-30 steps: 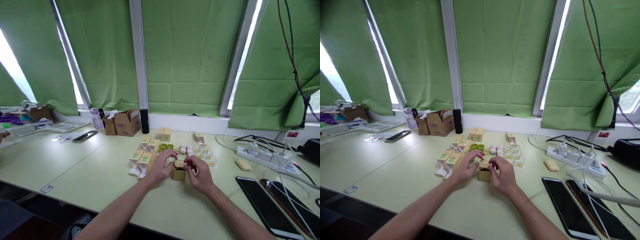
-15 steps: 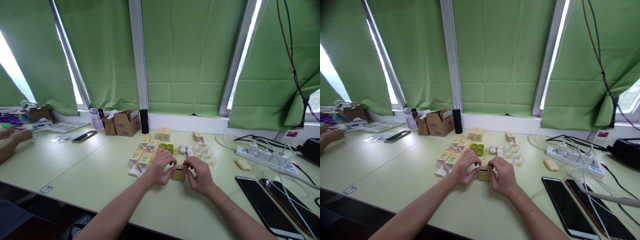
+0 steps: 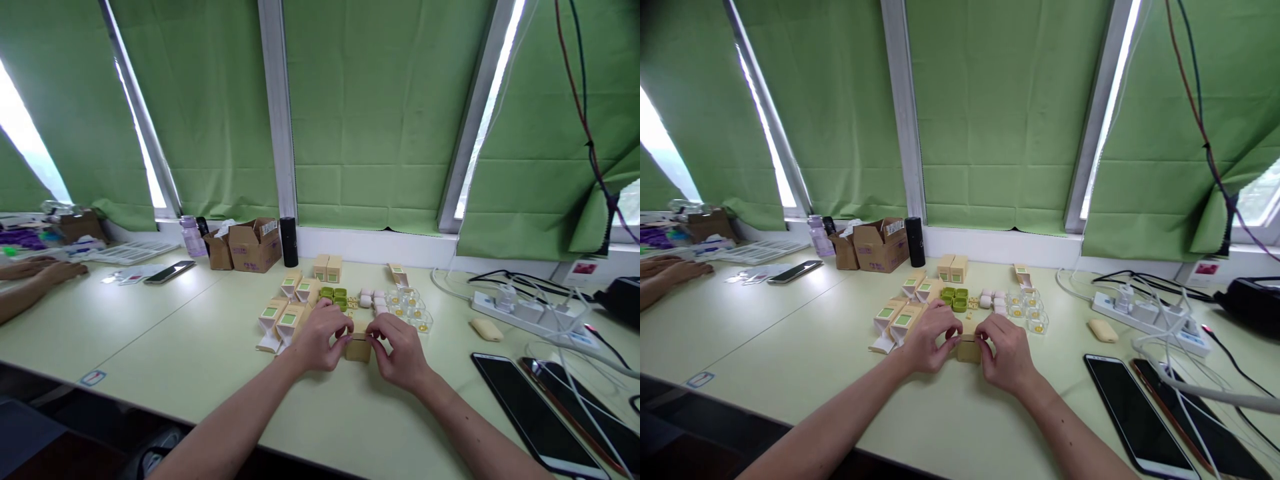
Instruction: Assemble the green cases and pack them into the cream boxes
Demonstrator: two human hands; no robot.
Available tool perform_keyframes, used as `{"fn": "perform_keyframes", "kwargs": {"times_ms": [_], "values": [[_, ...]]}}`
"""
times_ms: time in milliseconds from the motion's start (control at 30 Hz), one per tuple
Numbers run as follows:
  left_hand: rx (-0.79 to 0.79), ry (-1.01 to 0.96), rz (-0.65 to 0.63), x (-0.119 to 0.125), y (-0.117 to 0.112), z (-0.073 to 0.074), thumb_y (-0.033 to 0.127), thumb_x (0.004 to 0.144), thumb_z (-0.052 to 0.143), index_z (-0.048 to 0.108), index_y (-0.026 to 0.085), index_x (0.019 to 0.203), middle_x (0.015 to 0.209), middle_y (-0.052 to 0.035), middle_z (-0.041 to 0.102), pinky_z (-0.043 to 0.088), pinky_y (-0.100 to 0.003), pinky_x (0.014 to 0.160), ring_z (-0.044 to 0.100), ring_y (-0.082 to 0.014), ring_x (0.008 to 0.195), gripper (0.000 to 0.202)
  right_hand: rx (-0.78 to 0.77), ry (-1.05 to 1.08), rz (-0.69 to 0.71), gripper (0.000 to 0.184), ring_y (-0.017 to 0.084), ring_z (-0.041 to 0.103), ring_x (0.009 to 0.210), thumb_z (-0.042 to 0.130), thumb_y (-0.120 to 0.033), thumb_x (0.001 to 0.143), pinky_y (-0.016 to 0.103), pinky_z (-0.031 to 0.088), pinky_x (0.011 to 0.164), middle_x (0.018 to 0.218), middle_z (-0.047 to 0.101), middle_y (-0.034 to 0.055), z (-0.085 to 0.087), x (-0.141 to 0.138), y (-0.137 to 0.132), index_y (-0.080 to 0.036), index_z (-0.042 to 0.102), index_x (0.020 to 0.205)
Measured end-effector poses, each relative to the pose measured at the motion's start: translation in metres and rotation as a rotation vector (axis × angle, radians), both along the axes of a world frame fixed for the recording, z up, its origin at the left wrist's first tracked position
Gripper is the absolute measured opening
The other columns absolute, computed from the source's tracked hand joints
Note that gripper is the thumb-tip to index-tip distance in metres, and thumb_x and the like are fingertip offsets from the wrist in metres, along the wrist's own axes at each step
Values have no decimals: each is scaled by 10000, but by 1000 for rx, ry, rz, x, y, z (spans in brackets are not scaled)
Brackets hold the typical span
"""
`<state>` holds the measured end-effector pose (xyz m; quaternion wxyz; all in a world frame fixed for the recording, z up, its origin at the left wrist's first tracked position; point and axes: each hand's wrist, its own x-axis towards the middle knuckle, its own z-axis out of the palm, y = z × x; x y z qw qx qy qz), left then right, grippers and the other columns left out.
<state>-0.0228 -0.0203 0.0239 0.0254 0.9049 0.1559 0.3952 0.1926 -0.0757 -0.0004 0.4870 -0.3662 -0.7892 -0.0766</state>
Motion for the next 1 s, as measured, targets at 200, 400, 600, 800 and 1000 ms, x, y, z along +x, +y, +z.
{"fn": "perform_keyframes", "kwargs": {"times_ms": [200, 400, 600, 800, 1000], "values": [[-11, 6, -4, 0, 0, -1, 156, 821, 566, 590, 205, 859, 668, 10, 553, 382, -398, 813, 510, -168, 665, 66, -2, -7, 2, 152, 162, 530, 683, 569, -62, 829, 277, 358, 596, 758, 592, 14, 1, -1, -1, -209, 572, 865], [-17, 4, -16, 0, 0, -2, 162, 817, 568, 592, 204, 843, 658, 8, 560, 395, -407, 822, 511, -167, 653, 55, -15, -9, 7, 136, 152, 515, 659, 566, -69, 822, 275, 342, 585, 736, 576, 10, 2, -1, -2, -204, 570, 838], [-15, -4, -23, 0, 0, -2, 152, 809, 566, 583, 206, 813, 649, 11, 557, 396, -411, 816, 504, -165, 638, 56, -15, -14, 21, 126, 142, 482, 628, 570, -77, 819, 273, 319, 573, 709, 551, -1, 2, 0, -3, -203, 563, 815], [-4, -1, -39, 1, 1, -2, 146, 787, 570, 555, 208, 785, 636, 15, 549, 385, -407, 801, 490, -163, 629, 64, -11, -28, 23, 121, 138, 474, 621, 574, -81, 813, 273, 301, 573, 700, 546, -6, 0, 0, -2, -201, 561, 807], [7, 3, -47, 1, 3, -5, 149, 774, 580, 537, 210, 768, 628, 16, 544, 380, -401, 785, 483, -165, 626, 75, -21, -51, 18, 126, 140, 476, 616, 567, -77, 806, 279, 284, 574, 698, 555, -4, -2, 1, 0, -202, 562, 791]]}}
